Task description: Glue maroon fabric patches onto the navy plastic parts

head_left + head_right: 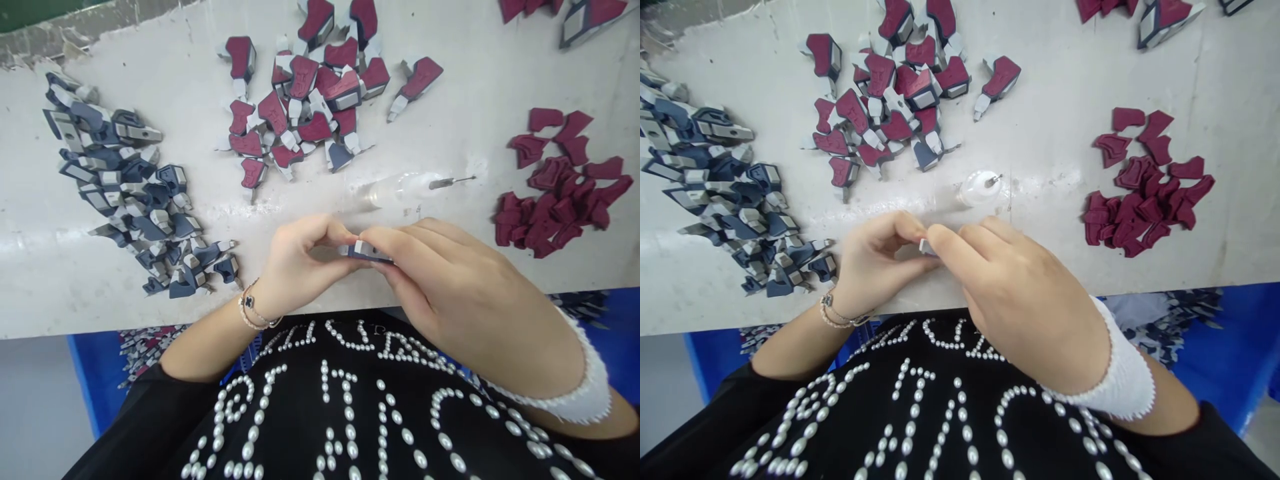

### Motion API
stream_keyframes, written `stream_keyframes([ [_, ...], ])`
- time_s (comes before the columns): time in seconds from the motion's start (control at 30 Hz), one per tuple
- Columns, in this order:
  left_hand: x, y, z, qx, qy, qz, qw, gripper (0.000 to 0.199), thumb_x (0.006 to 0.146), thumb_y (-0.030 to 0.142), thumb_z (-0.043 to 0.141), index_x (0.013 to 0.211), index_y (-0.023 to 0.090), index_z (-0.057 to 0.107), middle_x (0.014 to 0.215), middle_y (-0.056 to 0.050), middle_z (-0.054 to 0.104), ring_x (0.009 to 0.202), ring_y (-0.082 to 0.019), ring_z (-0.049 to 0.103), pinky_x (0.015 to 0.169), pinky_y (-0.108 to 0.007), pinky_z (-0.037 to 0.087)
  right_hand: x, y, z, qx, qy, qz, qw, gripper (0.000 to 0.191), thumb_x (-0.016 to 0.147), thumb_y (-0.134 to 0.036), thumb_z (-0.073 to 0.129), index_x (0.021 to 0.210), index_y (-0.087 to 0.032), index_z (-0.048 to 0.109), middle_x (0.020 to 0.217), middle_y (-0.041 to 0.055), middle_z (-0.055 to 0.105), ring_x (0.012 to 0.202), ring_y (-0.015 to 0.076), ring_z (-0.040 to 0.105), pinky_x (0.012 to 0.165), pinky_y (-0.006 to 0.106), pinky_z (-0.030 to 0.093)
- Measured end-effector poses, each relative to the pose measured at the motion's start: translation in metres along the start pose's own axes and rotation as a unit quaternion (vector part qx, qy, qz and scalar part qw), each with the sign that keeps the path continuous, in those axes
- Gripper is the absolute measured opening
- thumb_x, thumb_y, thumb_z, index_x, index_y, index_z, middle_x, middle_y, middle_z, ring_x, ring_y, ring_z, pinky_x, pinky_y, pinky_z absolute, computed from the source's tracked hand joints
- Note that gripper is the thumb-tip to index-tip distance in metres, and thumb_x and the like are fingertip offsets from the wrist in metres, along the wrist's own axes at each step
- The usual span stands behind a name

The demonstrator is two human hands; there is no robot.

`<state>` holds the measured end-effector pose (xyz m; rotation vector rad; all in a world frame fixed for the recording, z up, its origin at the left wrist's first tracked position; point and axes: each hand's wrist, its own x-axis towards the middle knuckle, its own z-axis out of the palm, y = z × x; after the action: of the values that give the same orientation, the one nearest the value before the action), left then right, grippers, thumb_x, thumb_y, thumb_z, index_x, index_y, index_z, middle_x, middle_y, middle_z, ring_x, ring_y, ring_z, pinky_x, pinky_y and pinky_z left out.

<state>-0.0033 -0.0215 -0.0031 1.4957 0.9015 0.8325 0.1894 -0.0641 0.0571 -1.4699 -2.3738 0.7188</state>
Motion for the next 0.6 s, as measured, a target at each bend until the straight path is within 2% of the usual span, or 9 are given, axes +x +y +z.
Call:
stream_keyframes([
  [0.07,0.001,0.003,-0.002,-0.012,-0.041,-0.062,0.997,0.024,0.077,0.027,0.085,0.084,0.016,0.065,0.079,0.000,0.071,0.073,-0.012,0.069,0.069,-0.023,0.061,0.000,0.004,0.001,0.017,-0.005,0.001,1.000,0.033,0.096,-0.004,0.049,0.125,-0.014,0.060,0.100,0.0072,0.069,0.093,0.0225,0.063,0.076,0.034,0.051],
  [0.2,0.002,0.007,-0.005,-0.017,-0.070,-0.090,0.993,0.021,0.077,0.027,0.084,0.082,0.016,0.067,0.079,0.000,0.072,0.073,-0.012,0.067,0.070,-0.024,0.061,0.000,0.010,0.000,0.030,-0.007,0.009,0.999,0.028,0.100,-0.012,0.048,0.126,-0.014,0.059,0.098,0.0053,0.068,0.088,0.0197,0.063,0.073,0.031,0.051],
  [0.3,0.001,0.007,-0.004,-0.057,-0.068,-0.136,0.987,0.025,0.074,0.028,0.086,0.076,0.015,0.065,0.078,-0.001,0.071,0.071,-0.012,0.067,0.068,-0.025,0.060,0.002,0.010,0.001,0.034,-0.018,0.005,0.999,0.029,0.100,-0.012,0.047,0.127,-0.013,0.059,0.097,0.0061,0.067,0.087,0.0206,0.062,0.074,0.032,0.051],
  [0.4,0.000,0.005,-0.002,-0.104,-0.050,-0.181,0.977,0.032,0.069,0.033,0.090,0.074,0.015,0.064,0.076,-0.001,0.070,0.070,-0.013,0.067,0.066,-0.025,0.060,0.003,0.008,0.005,0.032,-0.017,-0.002,0.999,0.032,0.097,-0.005,0.046,0.126,-0.013,0.059,0.101,0.0080,0.067,0.092,0.0228,0.062,0.082,0.037,0.051],
  [0.6,0.001,0.003,0.001,-0.067,-0.040,-0.181,0.980,0.036,0.070,0.039,0.089,0.073,0.014,0.063,0.078,-0.002,0.071,0.070,-0.013,0.068,0.068,-0.026,0.060,0.009,0.006,0.016,0.020,-0.001,0.012,1.000,0.032,0.095,0.000,0.045,0.121,-0.011,0.058,0.106,0.0104,0.070,0.096,0.0254,0.062,0.088,0.041,0.052],
])
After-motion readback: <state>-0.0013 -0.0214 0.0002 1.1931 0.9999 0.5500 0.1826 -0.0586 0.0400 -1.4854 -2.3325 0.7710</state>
